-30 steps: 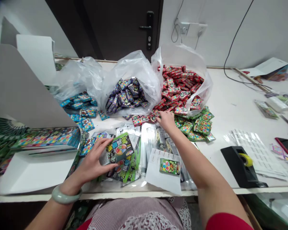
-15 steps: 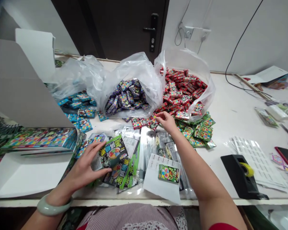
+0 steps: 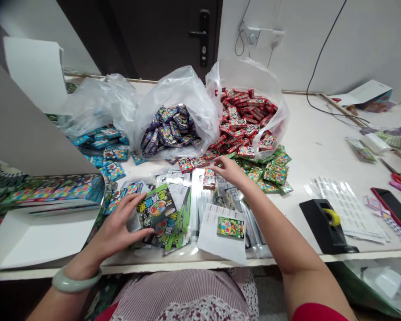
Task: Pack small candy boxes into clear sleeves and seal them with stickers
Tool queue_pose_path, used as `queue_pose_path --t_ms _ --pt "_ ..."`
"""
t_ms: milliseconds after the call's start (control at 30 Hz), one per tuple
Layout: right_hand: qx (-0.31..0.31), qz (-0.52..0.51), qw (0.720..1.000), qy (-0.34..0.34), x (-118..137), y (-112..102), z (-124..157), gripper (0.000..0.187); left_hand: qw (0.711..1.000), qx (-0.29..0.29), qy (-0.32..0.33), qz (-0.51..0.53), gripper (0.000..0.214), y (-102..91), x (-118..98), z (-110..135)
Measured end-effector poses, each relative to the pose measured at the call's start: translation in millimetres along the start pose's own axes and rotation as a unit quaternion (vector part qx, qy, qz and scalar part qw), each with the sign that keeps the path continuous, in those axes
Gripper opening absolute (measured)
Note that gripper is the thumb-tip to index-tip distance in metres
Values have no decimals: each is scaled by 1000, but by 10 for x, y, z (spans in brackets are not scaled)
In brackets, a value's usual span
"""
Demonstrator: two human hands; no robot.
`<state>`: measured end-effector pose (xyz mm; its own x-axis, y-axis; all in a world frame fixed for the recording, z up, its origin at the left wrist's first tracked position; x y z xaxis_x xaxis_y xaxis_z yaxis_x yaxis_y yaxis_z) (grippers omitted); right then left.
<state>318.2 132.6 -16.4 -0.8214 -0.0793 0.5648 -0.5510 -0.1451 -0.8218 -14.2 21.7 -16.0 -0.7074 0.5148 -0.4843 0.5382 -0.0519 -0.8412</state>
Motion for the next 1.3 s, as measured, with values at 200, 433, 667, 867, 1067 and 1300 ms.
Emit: queue_pose_path --t_ms 200,433,667,867,1067,1300 --pt "49 127 984 -118 -51 195 73 82 999 22 22 12 89 64 -70 -72" --pt "-111 108 959 -239 626 -89 530 73 999 -12 35 6 91 1 -113 -137" --pt "30 227 913 -339 1050 -88 871 66 998 -2 53 16 94 4 -163 -127" --pt "109 140 913 -367 985 55 824 69 996 32 71 49 96 57 -192 -34" --pt "72 46 947 -309 1037 168 845 69 998 -13 38 52 98 14 -138 30" --pt "74 -45 959 -272 1079 351 574 42 997 -21 -17 75 98 -67 -47 93"
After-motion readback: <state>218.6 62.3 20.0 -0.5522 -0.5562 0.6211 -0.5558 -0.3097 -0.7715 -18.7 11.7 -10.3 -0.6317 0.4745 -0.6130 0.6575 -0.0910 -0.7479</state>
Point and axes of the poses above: each hand's wrist, its own z-axis away from the middle knuckle, its own y-axis out of the palm, x = y × z, the point moved 4 cm from there along -z, towards the middle knuckle, and after that the axes turned 2 degrees about z, right-handed, at the moved point
